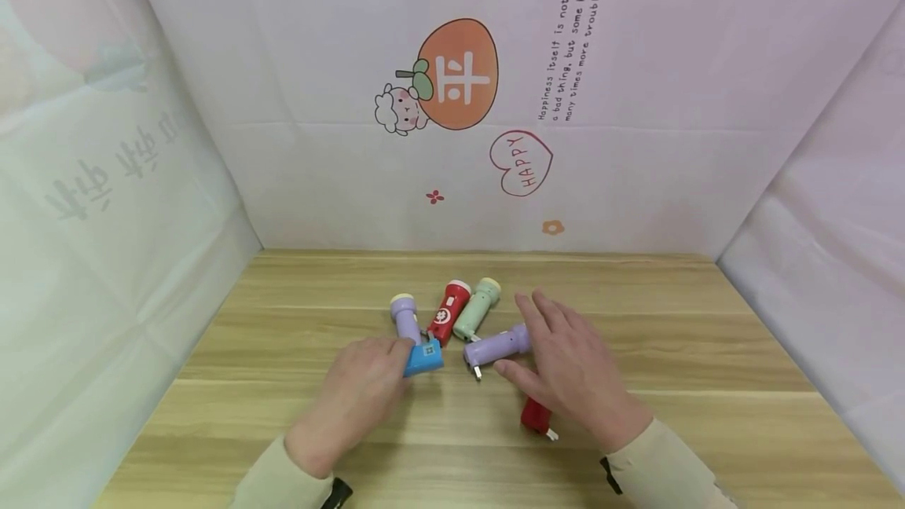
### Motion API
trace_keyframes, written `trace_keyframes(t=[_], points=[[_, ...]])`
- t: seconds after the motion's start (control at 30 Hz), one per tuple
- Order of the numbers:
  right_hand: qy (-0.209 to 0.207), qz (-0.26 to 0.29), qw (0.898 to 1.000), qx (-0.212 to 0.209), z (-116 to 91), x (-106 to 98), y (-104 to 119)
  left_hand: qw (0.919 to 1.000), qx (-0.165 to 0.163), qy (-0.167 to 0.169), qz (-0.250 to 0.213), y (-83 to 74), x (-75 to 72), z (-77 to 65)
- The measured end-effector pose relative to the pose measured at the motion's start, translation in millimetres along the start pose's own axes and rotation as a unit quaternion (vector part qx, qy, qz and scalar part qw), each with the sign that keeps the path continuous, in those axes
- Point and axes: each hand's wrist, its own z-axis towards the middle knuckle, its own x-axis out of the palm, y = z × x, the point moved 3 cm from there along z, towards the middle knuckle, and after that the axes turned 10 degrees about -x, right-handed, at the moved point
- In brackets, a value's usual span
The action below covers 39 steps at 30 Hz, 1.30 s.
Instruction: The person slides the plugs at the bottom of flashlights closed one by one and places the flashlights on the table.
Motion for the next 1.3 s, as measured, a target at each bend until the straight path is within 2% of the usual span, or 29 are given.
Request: trace_keyframes(t=[0.47, 0.97, 1.3], points=[[-0.020, 0.017, 1.000, -0.009, 2, 0, 10, 0.9998, 0.017, -0.001, 0.011, -13.0, -2.9, 3.0], [-0.015, 0.027, 0.999, -0.018, 4, 0, 21, 0.9996, 0.021, -0.006, 0.017, -25.5, -2.7, 9.7], [-0.012, 0.029, 0.999, -0.031, 5, 4, 27, 0.9995, 0.027, 0.013, 0.014, -33.1, -3.8, 14.0]])
